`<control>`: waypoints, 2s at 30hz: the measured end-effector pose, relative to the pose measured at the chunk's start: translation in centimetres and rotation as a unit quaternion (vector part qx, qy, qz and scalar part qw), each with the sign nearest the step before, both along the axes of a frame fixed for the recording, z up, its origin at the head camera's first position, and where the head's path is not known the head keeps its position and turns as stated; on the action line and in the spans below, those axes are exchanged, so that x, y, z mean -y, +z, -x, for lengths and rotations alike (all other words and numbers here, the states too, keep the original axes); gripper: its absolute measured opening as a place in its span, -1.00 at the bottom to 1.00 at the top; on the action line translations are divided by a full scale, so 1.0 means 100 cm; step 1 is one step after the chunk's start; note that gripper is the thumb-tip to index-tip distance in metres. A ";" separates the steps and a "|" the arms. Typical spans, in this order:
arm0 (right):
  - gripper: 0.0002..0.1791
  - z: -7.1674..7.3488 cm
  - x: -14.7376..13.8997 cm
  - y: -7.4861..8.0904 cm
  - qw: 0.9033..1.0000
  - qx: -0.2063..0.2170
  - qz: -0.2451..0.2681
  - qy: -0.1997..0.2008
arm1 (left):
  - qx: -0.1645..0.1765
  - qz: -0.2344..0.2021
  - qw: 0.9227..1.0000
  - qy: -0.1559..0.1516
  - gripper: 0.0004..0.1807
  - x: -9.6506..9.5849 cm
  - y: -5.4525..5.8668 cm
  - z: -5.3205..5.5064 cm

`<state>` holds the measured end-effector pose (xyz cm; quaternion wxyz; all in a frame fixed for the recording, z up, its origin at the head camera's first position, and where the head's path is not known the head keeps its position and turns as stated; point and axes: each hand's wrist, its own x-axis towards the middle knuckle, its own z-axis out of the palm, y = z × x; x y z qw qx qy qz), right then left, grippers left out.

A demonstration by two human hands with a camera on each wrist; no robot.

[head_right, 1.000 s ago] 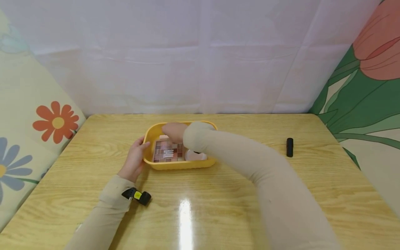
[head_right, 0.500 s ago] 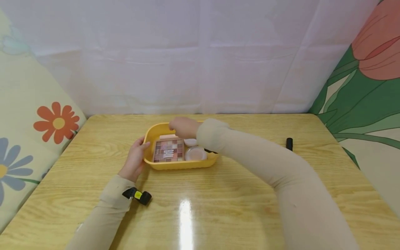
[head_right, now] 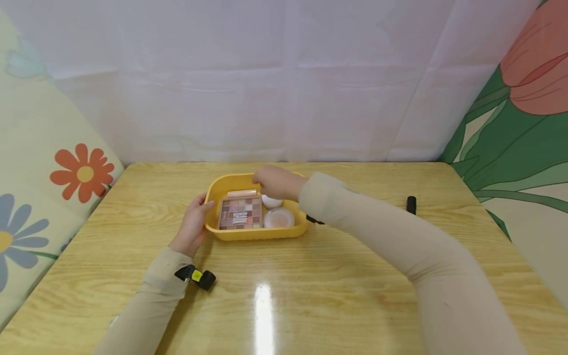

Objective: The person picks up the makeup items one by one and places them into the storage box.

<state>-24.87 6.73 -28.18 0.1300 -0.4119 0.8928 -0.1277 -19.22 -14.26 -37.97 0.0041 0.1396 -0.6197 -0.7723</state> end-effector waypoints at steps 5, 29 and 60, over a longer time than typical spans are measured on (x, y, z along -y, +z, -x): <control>-0.68 -0.004 -0.008 -0.001 1.000 0.002 0.006 -0.005 | 0.000 -0.003 1.000 -0.002 -0.49 0.000 0.001 0.000; -0.67 -0.018 -0.030 -0.004 0.996 -0.008 0.079 -0.043 | 0.010 -0.001 1.000 -0.003 -0.48 0.001 0.001 0.000; -0.57 -0.025 -0.061 -0.014 0.984 -0.005 0.127 -0.127 | 0.011 -0.010 1.000 0.004 -0.46 0.000 -0.002 0.001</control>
